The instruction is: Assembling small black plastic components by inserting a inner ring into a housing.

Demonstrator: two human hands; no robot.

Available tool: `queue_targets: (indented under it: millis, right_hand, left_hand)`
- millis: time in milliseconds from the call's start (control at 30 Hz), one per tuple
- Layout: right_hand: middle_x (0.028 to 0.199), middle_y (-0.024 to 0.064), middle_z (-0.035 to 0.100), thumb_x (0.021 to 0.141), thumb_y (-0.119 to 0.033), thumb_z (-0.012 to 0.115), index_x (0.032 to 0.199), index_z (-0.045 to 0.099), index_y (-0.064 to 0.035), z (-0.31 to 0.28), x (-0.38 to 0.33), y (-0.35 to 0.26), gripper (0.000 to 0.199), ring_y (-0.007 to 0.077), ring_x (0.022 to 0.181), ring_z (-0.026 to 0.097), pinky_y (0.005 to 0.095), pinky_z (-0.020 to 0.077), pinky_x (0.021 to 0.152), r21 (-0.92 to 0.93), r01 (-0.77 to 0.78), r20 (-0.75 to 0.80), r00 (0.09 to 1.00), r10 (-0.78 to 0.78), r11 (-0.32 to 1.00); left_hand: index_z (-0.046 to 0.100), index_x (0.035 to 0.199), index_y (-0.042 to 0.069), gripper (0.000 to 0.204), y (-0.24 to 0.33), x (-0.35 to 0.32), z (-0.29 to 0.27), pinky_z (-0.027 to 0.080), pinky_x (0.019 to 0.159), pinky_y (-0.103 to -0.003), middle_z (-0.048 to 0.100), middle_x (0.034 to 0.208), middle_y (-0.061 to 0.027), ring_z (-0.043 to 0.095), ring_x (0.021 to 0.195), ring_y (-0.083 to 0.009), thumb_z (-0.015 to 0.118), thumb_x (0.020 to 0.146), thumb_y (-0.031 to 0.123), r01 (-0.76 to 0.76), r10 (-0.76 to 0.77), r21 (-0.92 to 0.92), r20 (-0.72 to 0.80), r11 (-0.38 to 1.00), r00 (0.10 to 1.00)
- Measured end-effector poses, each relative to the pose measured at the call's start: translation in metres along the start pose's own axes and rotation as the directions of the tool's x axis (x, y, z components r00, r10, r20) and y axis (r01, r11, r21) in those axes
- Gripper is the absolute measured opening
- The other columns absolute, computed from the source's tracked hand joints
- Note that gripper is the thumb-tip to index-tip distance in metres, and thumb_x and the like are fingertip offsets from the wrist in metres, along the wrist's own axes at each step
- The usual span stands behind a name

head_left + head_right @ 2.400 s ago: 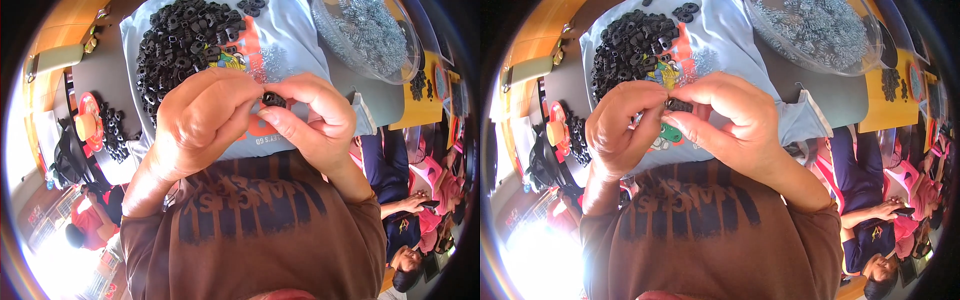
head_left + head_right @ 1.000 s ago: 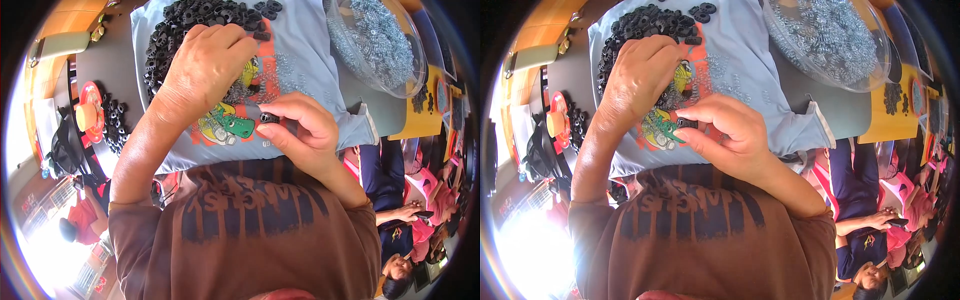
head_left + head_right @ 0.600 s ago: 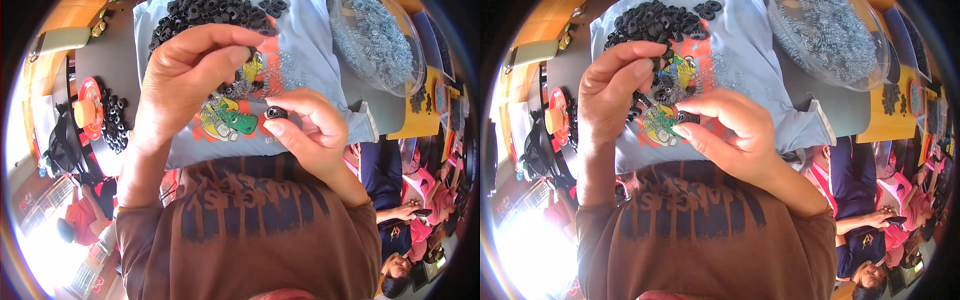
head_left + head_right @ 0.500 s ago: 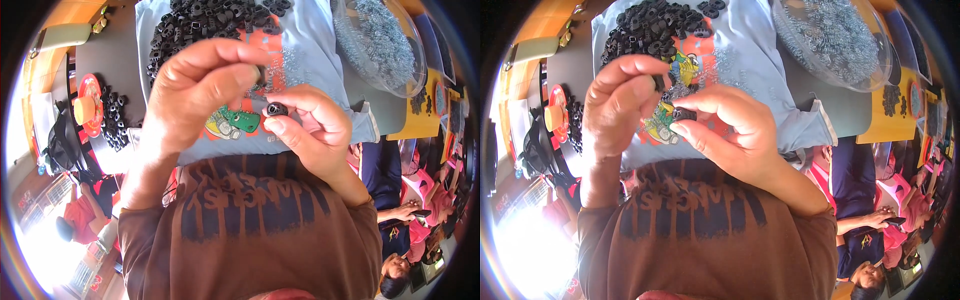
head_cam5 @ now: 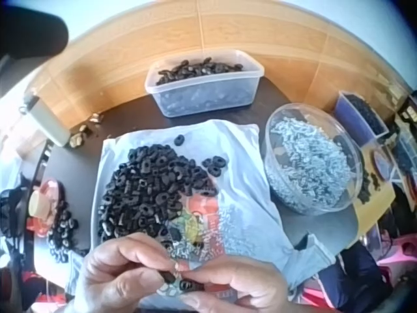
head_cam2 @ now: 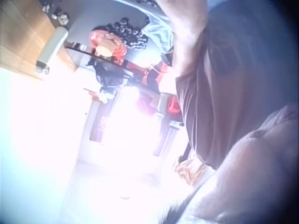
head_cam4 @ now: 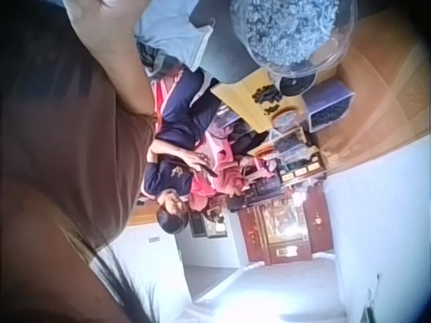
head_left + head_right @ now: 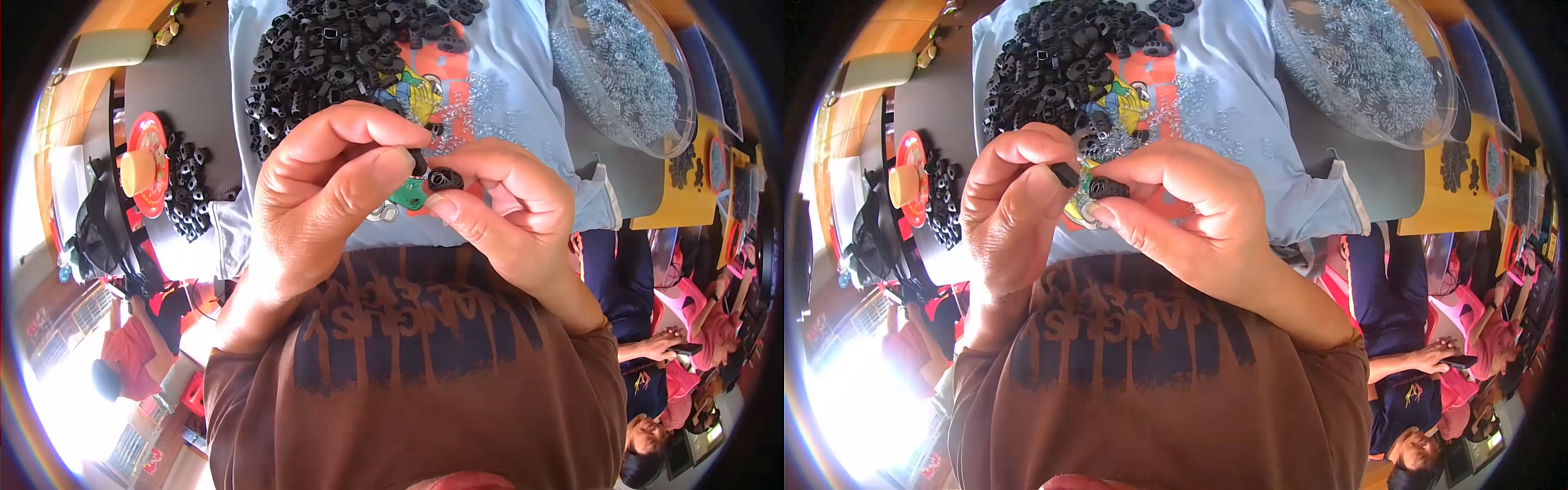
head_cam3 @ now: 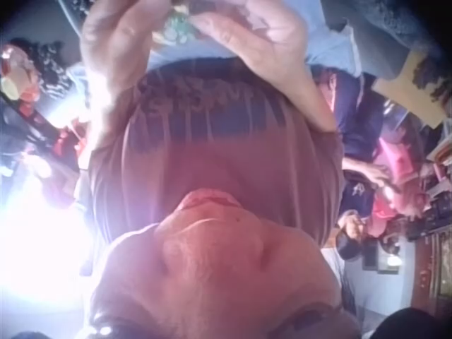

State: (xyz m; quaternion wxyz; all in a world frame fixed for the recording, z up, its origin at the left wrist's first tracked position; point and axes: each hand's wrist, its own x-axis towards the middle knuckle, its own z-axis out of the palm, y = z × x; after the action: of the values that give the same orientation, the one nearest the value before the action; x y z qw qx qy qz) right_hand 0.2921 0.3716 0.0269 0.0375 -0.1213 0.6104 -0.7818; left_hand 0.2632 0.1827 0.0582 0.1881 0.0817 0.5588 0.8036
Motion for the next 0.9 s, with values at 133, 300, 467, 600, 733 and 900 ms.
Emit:
queue_targets:
  millis: [133,300,467,600,733,900]
  right_hand:
    - [0.099,0.0146,0.065,0.085,0.005,0.069,0.108,0.063,0.0088,-0.001,0.001,-0.001,0.025,0.0162,0.082,0.064,0.0247,0.0474,0.069,-0.045,0.025,0.026,0.999,-0.024,0.999]
    - [0.098,0.0133,0.066,0.084,0.003,0.071,0.108,0.064,0.0078,0.000,0.000,0.000,0.025,0.0134,0.079,0.061,0.0241,0.0448,0.068,-0.071,0.003,0.008,1.000,-0.003,0.997]
    - [0.094,0.0114,0.068,0.083,0.001,0.073,0.106,0.065,0.0061,-0.002,0.000,0.000,0.025,0.0130,0.077,0.060,0.0242,0.0445,0.067,-0.156,0.028,0.002,1.000,-0.028,0.987]
    - [0.091,0.0108,0.069,0.082,0.000,0.073,0.104,0.066,0.0049,-0.005,0.003,0.001,0.024,0.0135,0.075,0.060,0.0246,0.0448,0.065,-0.251,0.110,0.046,0.994,-0.101,0.962]
    - [0.089,0.0104,0.069,0.082,-0.001,0.074,0.103,0.067,0.0040,-0.004,0.003,0.000,0.022,0.0138,0.073,0.060,0.0252,0.0450,0.063,-0.265,0.100,0.037,0.995,-0.093,0.959]
    - [0.086,0.0095,0.068,0.081,-0.002,0.074,0.101,0.068,0.0030,-0.004,0.002,-0.002,0.021,0.0140,0.072,0.059,0.0254,0.0453,0.063,-0.303,0.088,0.054,0.996,-0.075,0.949]
  left_hand:
    - [0.063,0.111,0.001,0.016,-0.004,-0.003,0.004,0.046,0.084,-0.023,0.061,0.104,-0.0011,0.056,0.093,-0.0066,0.060,0.096,0.005,0.001,-0.001,-0.032,0.004,0.999,1.000]
    - [0.061,0.112,0.001,0.017,-0.010,-0.005,0.005,0.045,0.084,-0.022,0.061,0.104,-0.0020,0.055,0.093,-0.0063,0.059,0.096,0.002,-0.032,0.033,0.054,-0.029,0.998,0.999]
    - [0.060,0.112,0.000,0.018,-0.004,-0.011,0.005,0.046,0.083,-0.022,0.061,0.104,-0.0030,0.056,0.093,-0.0064,0.057,0.095,-0.003,0.009,-0.003,0.102,-0.055,0.995,0.998]
    - [0.060,0.111,0.000,0.017,-0.003,-0.010,0.005,0.047,0.083,-0.023,0.061,0.102,-0.0029,0.057,0.093,-0.0071,0.058,0.095,-0.003,0.023,-0.021,0.070,-0.025,0.997,0.999]
    - [0.060,0.111,0.000,0.016,-0.002,-0.007,0.003,0.047,0.083,-0.023,0.061,0.101,-0.0027,0.057,0.093,-0.0076,0.059,0.095,-0.001,0.093,-0.092,0.064,-0.017,0.994,0.996]
    - [0.059,0.110,0.001,0.015,0.008,-0.005,-0.004,0.046,0.082,-0.022,0.061,0.101,-0.0018,0.057,0.091,-0.0067,0.060,0.095,0.002,0.218,-0.224,0.116,0.039,0.969,0.974]
